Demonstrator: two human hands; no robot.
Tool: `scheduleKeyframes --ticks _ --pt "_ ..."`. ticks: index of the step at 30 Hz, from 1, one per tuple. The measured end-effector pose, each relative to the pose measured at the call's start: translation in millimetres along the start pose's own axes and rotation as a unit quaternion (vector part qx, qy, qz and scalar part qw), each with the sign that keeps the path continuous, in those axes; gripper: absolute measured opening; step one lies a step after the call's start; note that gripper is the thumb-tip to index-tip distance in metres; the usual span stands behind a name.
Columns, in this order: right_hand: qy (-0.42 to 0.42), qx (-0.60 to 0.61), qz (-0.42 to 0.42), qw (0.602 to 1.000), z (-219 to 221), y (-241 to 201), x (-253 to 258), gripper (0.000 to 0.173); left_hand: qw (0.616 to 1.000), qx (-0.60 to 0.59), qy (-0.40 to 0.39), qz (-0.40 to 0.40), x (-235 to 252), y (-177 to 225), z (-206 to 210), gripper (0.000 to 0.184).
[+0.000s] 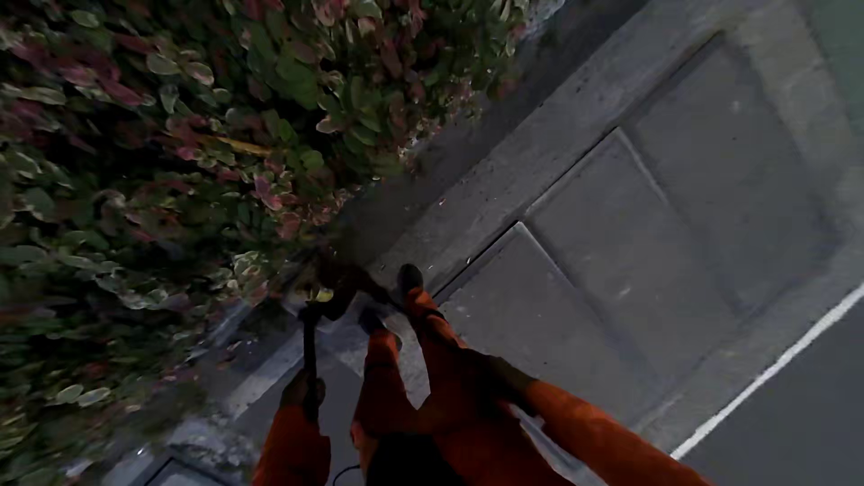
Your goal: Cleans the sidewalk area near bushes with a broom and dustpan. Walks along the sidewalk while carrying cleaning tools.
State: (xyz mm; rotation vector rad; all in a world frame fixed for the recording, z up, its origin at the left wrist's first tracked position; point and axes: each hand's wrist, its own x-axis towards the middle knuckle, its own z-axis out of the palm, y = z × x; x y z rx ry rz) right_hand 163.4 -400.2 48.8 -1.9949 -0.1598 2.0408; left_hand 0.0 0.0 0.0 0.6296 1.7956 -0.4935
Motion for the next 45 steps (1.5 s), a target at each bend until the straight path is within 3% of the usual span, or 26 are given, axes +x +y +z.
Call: scheduleKeyframes --ticks 3,7,10,12,15,19,21,23,26,28,32,34,37,40,42,45 --pt "0.074 0.062 0.094 0.991 5 20 -27 0.082 1.0 0.004 -0.014 -0.007 8 -7 -13 0.025" --pt "0.178 0.145 0.17 0.958 -7 -1 43 0.086 1.0 0.02 -0.021 0.001 13 -14 -23 0.025" --pt "0.13 0.088 0.158 0.975 -13 -25 77 0.087 0.999 0.024 -0.034 0.014 26 -24 -42 0.024" --pt "0.089 0.053 0.106 0.989 -4 -25 65 0.081 0.998 0.027 -0.056 0.025 35 -32 -62 0.026" --pt "0.089 0.101 0.075 0.988 47 0 43 0.085 0.996 0.004 -0.09 0.023 54 -38 -100 0.029" --pt "0.142 0.226 0.114 0.957 198 2 13 0.076 0.988 -0.006 -0.152 0.007 71 -55 -185 0.037" --pt "0.199 0.273 0.164 0.927 243 -8 9 0.071 0.981 -0.028 -0.189 0.007 73 -66 -224 0.039" --pt "0.251 0.314 0.199 0.894 257 -16 20 0.061 0.979 -0.035 -0.201 0.008 71 -75 -260 0.037" --pt "0.294 0.35 0.231 0.859 232 -8 59 0.05 0.983 -0.036 -0.18 0.01 78 -80 -297 0.037" --pt "0.263 0.325 0.235 0.878 228 -9 84 0.052 0.988 -0.038 -0.148 0.016 92 -76 -307 0.035" --pt "0.144 0.235 0.178 0.945 286 -71 82 0.068 0.996 0.006 -0.092 0.012 132 -58 -304 0.033" --pt "0.098 0.215 0.117 0.965 315 -88 70 0.065 0.997 0.015 -0.073 0.008 117 -60 -303 0.032" --pt "0.1 0.254 0.037 0.961 318 -96 57 0.065 0.998 0.024 -0.047 0.026 100 -52 -291 0.027" --pt "0.118 0.233 0.06 0.963 309 -113 38 0.076 0.999 0.013 -0.045 0.017 96 -48 -295 0.026" --pt "0.168 0.177 0.1 0.965 283 -133 44 0.073 0.998 0.002 -0.055 0.005 102 -42 -297 0.027" --pt "0.23 0.136 0.131 0.955 220 -161 96 0.069 0.998 -0.004 -0.06 0.0 109 -38 -302 0.027"
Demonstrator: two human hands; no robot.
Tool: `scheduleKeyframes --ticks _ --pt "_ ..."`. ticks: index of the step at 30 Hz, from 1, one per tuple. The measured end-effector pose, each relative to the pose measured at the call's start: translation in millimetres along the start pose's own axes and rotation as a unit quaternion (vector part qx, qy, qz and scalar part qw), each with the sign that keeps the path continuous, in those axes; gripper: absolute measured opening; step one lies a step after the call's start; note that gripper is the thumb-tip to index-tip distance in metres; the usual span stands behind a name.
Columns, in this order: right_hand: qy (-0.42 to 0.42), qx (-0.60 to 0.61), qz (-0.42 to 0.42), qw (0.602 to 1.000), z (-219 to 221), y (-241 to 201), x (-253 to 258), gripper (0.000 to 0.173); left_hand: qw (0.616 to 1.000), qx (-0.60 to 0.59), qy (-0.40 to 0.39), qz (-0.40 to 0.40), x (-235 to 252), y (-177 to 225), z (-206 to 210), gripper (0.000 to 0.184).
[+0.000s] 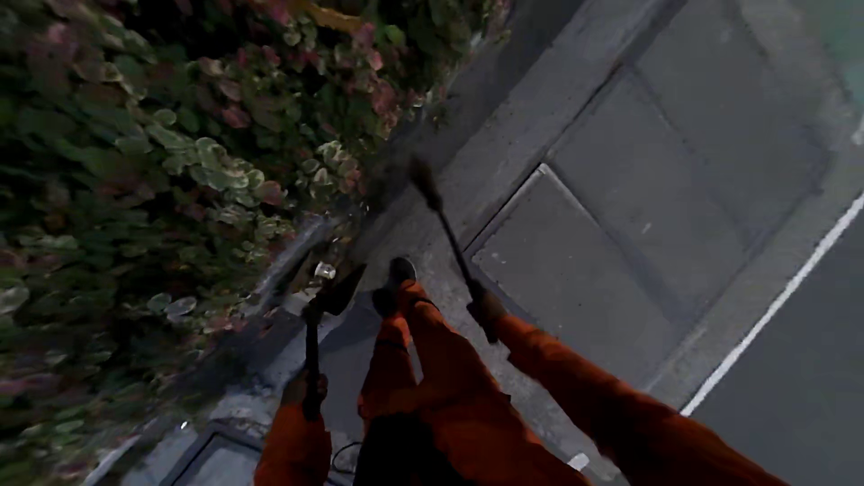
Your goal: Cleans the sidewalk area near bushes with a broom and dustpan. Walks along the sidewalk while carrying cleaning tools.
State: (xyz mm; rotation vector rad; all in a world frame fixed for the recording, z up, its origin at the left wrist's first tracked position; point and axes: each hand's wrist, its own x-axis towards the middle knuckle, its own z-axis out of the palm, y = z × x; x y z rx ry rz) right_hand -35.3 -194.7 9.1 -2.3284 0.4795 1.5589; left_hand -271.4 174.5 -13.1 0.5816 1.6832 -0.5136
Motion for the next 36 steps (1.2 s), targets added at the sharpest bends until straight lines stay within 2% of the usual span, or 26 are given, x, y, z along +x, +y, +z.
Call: scheduleKeyframes --ticks 3,5,7,9,12,15,18,20,23,25,27,29,32,34,36 --pt "0.029 -0.027 -0.005 0.999 0 -47 80 0.07 1.0 -0.011 0.004 -0.013 3 -5 -5 0.027" --pt "-0.026 -0.107 -0.031 0.993 27 -66 82 0.072 1.0 -0.015 0.003 -0.011 7 -9 -12 0.027" --pt "-0.109 -0.197 -0.058 0.973 66 -75 30 0.073 1.0 -0.022 0.001 -0.007 13 -16 -21 0.028" --pt "-0.15 -0.258 -0.103 0.949 94 -72 -17 0.063 0.999 -0.034 -0.006 -0.001 24 -22 -35 0.028" --pt "-0.203 -0.238 -0.15 0.938 103 -32 -33 0.056 0.998 -0.047 -0.037 0.012 29 -31 -74 0.027" --pt "-0.15 -0.166 -0.094 0.97 117 10 -83 0.065 0.996 -0.035 -0.075 0.022 29 -43 -138 0.03" --pt "-0.056 -0.114 -0.024 0.992 157 17 -114 0.07 0.997 0.003 -0.071 0.031 53 -69 -220 0.03" --pt "-0.005 -0.067 -0.005 0.998 191 -7 -96 0.066 0.997 0.016 -0.054 0.052 54 -84 -269 0.029" --pt "0.018 -0.036 -0.009 0.999 257 -75 -51 0.063 0.997 -0.031 -0.058 0.037 40 -87 -329 0.029" --pt "-0.02 -0.122 -0.024 0.992 308 -117 -57 0.063 0.997 -0.056 -0.049 0.018 44 -81 -358 0.03" --pt "-0.064 -0.215 -0.05 0.973 355 -138 -95 0.059 0.998 -0.057 0.003 0.014 65 -68 -372 0.027" --pt "-0.122 -0.263 -0.064 0.955 369 -128 -116 0.064 0.999 -0.034 0.034 0.007 85 -57 -380 0.019" --pt "-0.139 -0.158 -0.044 0.977 352 -68 -133 0.06 0.999 -0.009 0.033 -0.008 88 -45 -393 0.017" --pt "-0.116 -0.077 -0.014 0.99 342 -31 -149 0.069 0.999 -0.008 0.031 -0.009 90 -44 -400 0.019" --pt "-0.062 -0.052 0.005 0.997 335 -22 -155 0.073 1.0 -0.013 0.027 -0.009 87 -47 -401 0.019"
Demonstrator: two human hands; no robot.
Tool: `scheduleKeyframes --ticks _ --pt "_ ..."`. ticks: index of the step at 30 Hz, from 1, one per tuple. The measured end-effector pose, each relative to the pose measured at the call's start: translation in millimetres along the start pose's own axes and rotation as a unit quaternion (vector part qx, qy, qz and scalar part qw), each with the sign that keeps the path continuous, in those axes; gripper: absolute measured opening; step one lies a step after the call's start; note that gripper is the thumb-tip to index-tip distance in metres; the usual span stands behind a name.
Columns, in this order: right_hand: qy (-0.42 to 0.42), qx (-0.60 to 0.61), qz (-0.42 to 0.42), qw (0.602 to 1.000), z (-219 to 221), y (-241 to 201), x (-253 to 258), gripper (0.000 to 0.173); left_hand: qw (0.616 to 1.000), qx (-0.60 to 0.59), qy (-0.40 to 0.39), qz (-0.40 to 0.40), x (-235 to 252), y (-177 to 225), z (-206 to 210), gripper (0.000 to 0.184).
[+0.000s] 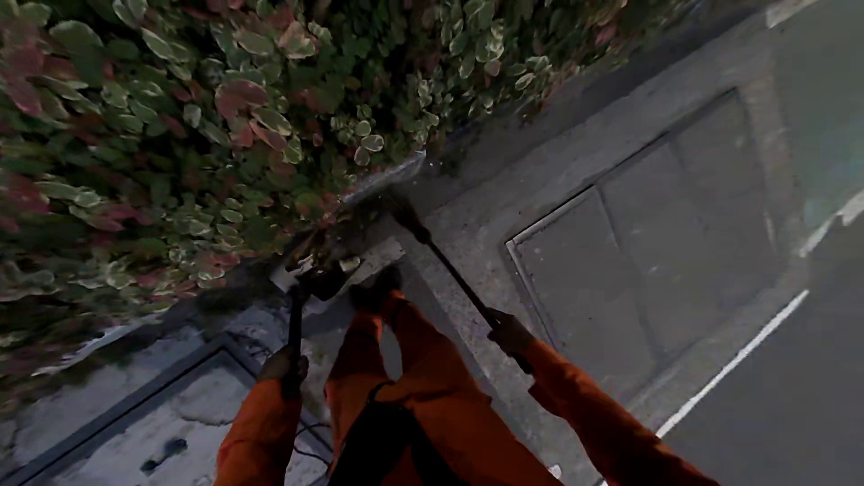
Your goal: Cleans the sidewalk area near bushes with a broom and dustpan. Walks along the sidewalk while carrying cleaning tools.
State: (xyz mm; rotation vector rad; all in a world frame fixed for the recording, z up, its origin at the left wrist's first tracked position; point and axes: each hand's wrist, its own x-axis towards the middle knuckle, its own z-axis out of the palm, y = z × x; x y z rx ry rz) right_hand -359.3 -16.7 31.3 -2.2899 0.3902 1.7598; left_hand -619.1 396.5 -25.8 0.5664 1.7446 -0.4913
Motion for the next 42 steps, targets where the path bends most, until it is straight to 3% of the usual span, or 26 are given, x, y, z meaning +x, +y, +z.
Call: scheduleKeyframes --ticks 3,6,8,10,15,17,19,22,25,29,32,35,37,40,42 --pt "0.097 0.001 0.006 0.995 -24 -38 30 0.065 1.0 -0.005 -0.012 0.002 -4 1 5 0.022" --pt "0.134 -0.002 0.015 0.991 -71 -95 90 0.056 1.0 -0.006 -0.019 0.008 -5 3 8 0.024" --pt "0.125 -0.01 0.0 0.992 -87 -103 129 0.055 0.999 0.022 -0.024 0.004 -3 4 5 0.025" --pt "0.074 -0.054 -0.018 0.996 -66 -96 140 0.058 0.999 0.041 -0.03 -0.001 1 5 6 0.026" --pt "-0.085 -0.155 -0.068 0.982 67 -93 50 0.081 1.0 0.023 -0.015 -0.013 1 7 20 0.023" --pt "-0.135 -0.152 -0.075 0.976 73 -93 32 0.074 1.0 0.022 -0.014 -0.009 1 8 18 0.022" --pt "-0.162 -0.139 -0.081 0.974 49 -61 26 0.068 0.999 0.027 -0.019 -0.012 -1 4 9 0.024" --pt "-0.161 -0.118 -0.047 0.979 17 -15 -3 0.074 0.999 -0.002 -0.051 0.001 8 -4 -18 0.028" --pt "-0.093 -0.065 -0.033 0.993 42 -3 -29 0.077 0.996 -0.033 -0.079 0.005 12 -27 -57 0.032" --pt "-0.005 -0.036 -0.033 0.999 100 -71 -4 0.076 0.995 -0.068 -0.076 -0.005 0 -46 -102 0.033" --pt "-0.054 -0.105 -0.07 0.991 150 -117 13 0.077 0.995 -0.082 -0.065 0.009 4 -38 -124 0.03" --pt "-0.113 -0.207 -0.114 0.965 195 -130 0 0.068 0.997 -0.072 -0.025 0.024 17 -17 -127 0.024" --pt "-0.135 -0.198 -0.146 0.96 212 -108 -12 0.058 0.998 -0.031 -0.041 0.034 31 -15 -146 0.019" --pt "-0.155 -0.145 -0.135 0.968 244 -60 -66 0.065 0.994 -0.044 -0.092 0.036 56 -27 -201 0.023" --pt "-0.151 -0.087 -0.081 0.981 266 -36 -103 0.074 0.993 -0.05 -0.103 0.039 50 -37 -235 0.026"
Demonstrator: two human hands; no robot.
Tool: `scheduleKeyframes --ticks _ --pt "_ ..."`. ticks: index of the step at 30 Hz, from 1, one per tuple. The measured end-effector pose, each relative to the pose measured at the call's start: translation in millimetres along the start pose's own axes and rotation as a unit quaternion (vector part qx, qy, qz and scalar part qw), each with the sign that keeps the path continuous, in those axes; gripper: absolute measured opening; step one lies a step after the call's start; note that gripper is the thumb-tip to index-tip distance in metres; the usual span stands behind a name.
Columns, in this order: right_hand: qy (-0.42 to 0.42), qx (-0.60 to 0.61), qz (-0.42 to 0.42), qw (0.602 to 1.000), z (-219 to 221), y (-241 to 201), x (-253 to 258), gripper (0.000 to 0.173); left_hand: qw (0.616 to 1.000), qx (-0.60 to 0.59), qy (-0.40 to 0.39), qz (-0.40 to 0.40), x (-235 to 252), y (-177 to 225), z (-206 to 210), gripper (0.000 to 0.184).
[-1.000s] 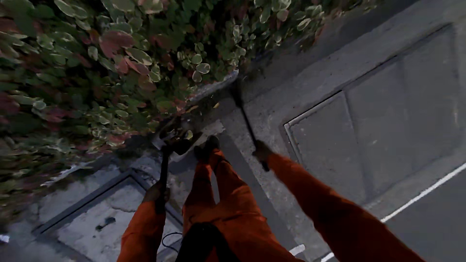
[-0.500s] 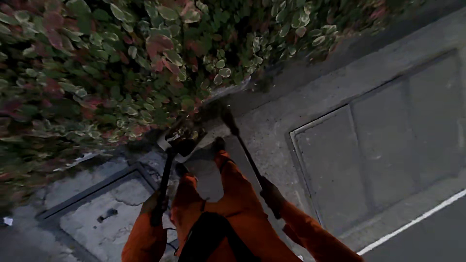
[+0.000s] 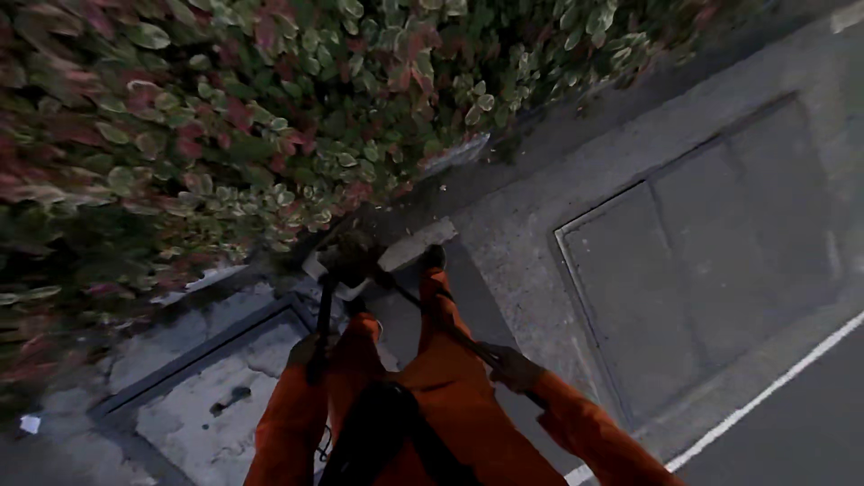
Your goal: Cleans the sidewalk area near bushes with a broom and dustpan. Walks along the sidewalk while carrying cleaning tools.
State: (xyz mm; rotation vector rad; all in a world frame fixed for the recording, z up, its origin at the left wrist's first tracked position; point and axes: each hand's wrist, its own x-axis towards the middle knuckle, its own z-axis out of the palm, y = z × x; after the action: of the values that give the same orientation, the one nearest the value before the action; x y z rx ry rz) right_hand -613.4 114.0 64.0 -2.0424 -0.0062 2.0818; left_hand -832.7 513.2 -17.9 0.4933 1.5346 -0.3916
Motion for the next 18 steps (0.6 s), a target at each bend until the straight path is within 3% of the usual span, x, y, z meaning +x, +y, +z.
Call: scheduleKeyframes --ticks 3,7,9,12,15,18 --pt "0.075 0.089 0.06 0.991 41 4 -20 0.077 1.0 -0.019 0.002 -0.023 -28 -9 -40 0.028" --pt "0.181 0.154 0.126 0.963 50 -33 48 0.073 0.999 -0.025 0.036 -0.022 -42 -3 -61 0.026" --pt "0.157 0.106 0.124 0.974 39 -49 85 0.07 0.997 0.006 0.082 -0.007 -37 6 -52 0.023" --pt "0.054 -0.01 0.082 0.995 15 -50 81 0.071 0.994 0.05 0.093 -0.007 -26 21 -36 0.021" --pt "0.016 0.04 0.058 0.997 5 -29 47 0.075 0.996 0.035 0.082 -0.016 -21 28 -30 0.02" --pt "0.057 0.117 0.063 0.989 28 -16 22 0.079 0.996 0.023 0.08 -0.015 -23 32 -35 0.022"
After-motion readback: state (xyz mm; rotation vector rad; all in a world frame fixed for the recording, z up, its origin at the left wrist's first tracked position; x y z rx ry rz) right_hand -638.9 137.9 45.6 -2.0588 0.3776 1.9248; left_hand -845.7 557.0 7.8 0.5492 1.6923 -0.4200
